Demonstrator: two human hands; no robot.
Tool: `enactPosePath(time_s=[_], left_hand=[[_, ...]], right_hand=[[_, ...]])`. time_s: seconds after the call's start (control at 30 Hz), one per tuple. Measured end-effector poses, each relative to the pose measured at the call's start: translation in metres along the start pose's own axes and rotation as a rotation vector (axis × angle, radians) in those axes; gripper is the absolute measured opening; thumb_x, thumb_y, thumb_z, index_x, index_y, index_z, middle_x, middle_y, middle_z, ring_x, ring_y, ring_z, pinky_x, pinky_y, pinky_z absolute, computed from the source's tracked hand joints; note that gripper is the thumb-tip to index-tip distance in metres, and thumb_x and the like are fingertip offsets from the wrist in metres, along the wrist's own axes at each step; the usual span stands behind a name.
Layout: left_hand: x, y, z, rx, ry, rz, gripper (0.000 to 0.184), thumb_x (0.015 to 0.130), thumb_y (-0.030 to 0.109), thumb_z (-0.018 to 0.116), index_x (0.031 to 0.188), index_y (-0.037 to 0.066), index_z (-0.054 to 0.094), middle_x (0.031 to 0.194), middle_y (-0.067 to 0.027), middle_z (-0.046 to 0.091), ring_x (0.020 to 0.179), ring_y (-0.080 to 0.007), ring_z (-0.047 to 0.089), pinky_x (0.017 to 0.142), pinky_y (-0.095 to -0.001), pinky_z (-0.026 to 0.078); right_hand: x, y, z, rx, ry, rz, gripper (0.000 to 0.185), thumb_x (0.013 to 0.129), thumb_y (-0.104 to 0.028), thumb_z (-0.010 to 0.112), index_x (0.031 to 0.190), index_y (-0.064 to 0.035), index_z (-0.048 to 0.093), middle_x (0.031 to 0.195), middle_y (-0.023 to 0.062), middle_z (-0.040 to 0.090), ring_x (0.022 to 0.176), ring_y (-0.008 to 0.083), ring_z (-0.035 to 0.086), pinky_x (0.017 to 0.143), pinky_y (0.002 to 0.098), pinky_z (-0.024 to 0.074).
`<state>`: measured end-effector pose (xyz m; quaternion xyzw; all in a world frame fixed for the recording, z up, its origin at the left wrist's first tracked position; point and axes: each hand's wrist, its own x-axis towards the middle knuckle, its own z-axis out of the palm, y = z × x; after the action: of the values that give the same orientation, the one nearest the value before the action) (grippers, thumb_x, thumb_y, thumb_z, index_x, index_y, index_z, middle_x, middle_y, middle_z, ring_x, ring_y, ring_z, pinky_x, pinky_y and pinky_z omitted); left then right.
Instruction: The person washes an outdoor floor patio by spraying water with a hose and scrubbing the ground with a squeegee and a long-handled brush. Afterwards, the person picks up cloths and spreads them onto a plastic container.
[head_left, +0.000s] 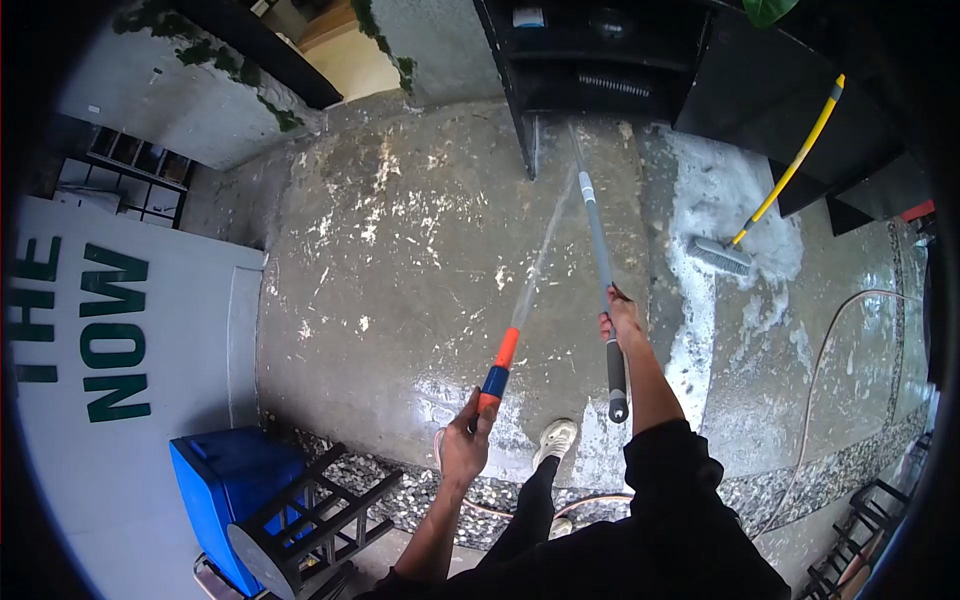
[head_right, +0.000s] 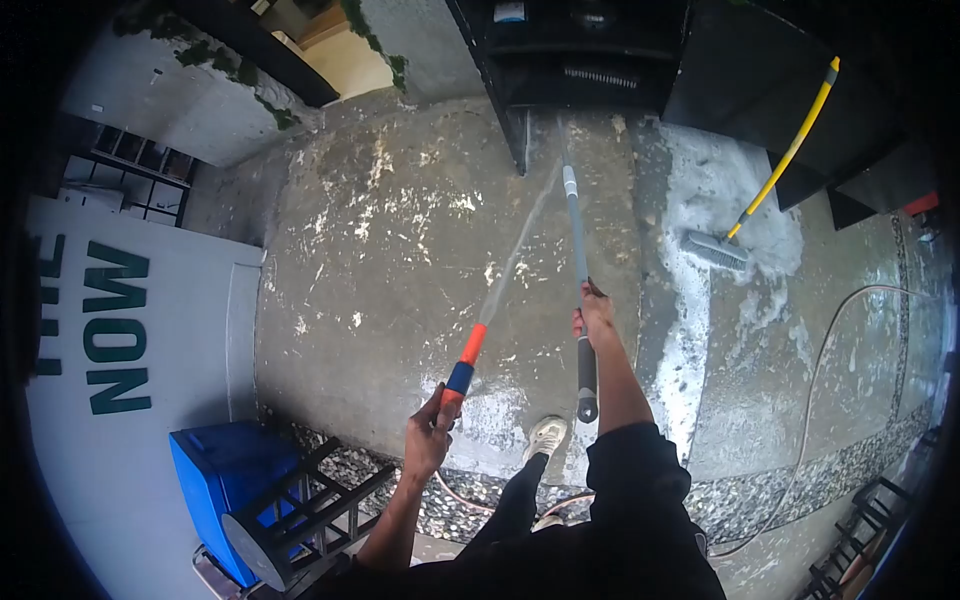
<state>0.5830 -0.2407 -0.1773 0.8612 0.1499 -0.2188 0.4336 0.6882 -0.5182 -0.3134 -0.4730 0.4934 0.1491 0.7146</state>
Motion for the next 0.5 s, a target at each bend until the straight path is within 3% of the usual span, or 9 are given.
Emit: enactPosePath(time_s=[0.07,0.13,0.23,0.37,0.43,0.47,0.5], left_hand=[[0.0,-0.006,0.006,0.015,0.018,0.039,0.055,0.082,0.044,0.047,0.117,0.002,0.046,0.079,-0.0183,0.06,0.067,-0.0173,0.056,0.061,-0.031,0.044],[0.004,-0.01,0.008,0.059,0.019,0.028,0.054,0.082,0.043,0.046,0.117,0.002,0.046,0.076,-0.0183,0.059,0.065,-0.0175,0.055,0.059,-0.0313,0.043],[0.008,0.003,0.006,0.067,0.021,0.016,0.052,0.083,0.042,0.045,0.117,0.003,0.047,0.064,-0.0159,0.054,0.056,-0.0181,0.052,0.051,-0.0324,0.04],[0.016,0.006,0.003,0.024,0.053,0.049,0.056,0.082,0.046,0.044,0.118,0.003,0.046,0.058,-0.0128,0.051,0.049,-0.0165,0.047,0.046,-0.0327,0.037],[0.018,0.01,0.0,0.018,0.044,0.044,0.056,0.082,0.045,0.043,0.118,0.002,0.045,0.059,-0.013,0.052,0.05,-0.017,0.048,0.046,-0.033,0.037],[0.018,0.011,-0.002,-0.028,0.009,0.034,0.051,0.084,0.034,0.05,0.12,-0.001,0.042,0.069,-0.0029,0.054,0.054,-0.0059,0.043,0.043,-0.0214,0.036],[0.019,0.009,-0.001,-0.032,0.01,0.029,0.051,0.084,0.034,0.05,0.12,-0.001,0.042,0.069,-0.0029,0.054,0.054,-0.0059,0.043,0.043,-0.0214,0.036]], right_hand=[[0.007,0.022,-0.018,-0.034,0.044,-0.005,0.033,0.088,-0.035,0.041,0.118,-0.0231,0.045,0.048,0.0015,0.037,0.032,0.0095,0.032,0.03,0.0269,0.0305],[0.012,0.047,-0.043,-0.247,0.024,-0.243,0.037,0.087,-0.038,0.042,0.12,-0.0228,0.045,0.043,0.0007,0.035,0.031,0.0101,0.033,0.028,0.0268,0.0292],[-0.035,0.076,-0.105,-0.34,0.036,-0.19,0.044,0.084,-0.044,0.045,0.122,-0.022,0.044,0.042,0.0006,0.035,0.029,0.01,0.034,0.026,0.026,0.0271],[-0.153,0.043,-0.155,-0.245,0.049,0.119,0.042,0.085,-0.039,0.043,0.124,-0.0248,0.039,0.043,-0.0014,0.032,0.029,0.0085,0.03,0.026,0.0241,0.0265],[-0.187,0.032,-0.163,-0.347,0.05,0.08,0.045,0.085,-0.041,0.043,0.127,-0.0226,0.036,0.044,-0.0011,0.034,0.03,0.0086,0.032,0.027,0.0241,0.0281],[-0.197,0.027,-0.163,-0.32,0.012,0.069,0.047,0.085,-0.041,0.042,0.127,-0.0219,0.035,0.044,-0.0008,0.035,0.03,0.0085,0.032,0.027,0.0239,0.028],[-0.201,0.026,-0.162,-0.293,-0.029,0.061,0.048,0.085,-0.042,0.042,0.128,-0.0211,0.033,0.044,-0.0004,0.036,0.03,0.0084,0.033,0.027,0.0238,0.028]])
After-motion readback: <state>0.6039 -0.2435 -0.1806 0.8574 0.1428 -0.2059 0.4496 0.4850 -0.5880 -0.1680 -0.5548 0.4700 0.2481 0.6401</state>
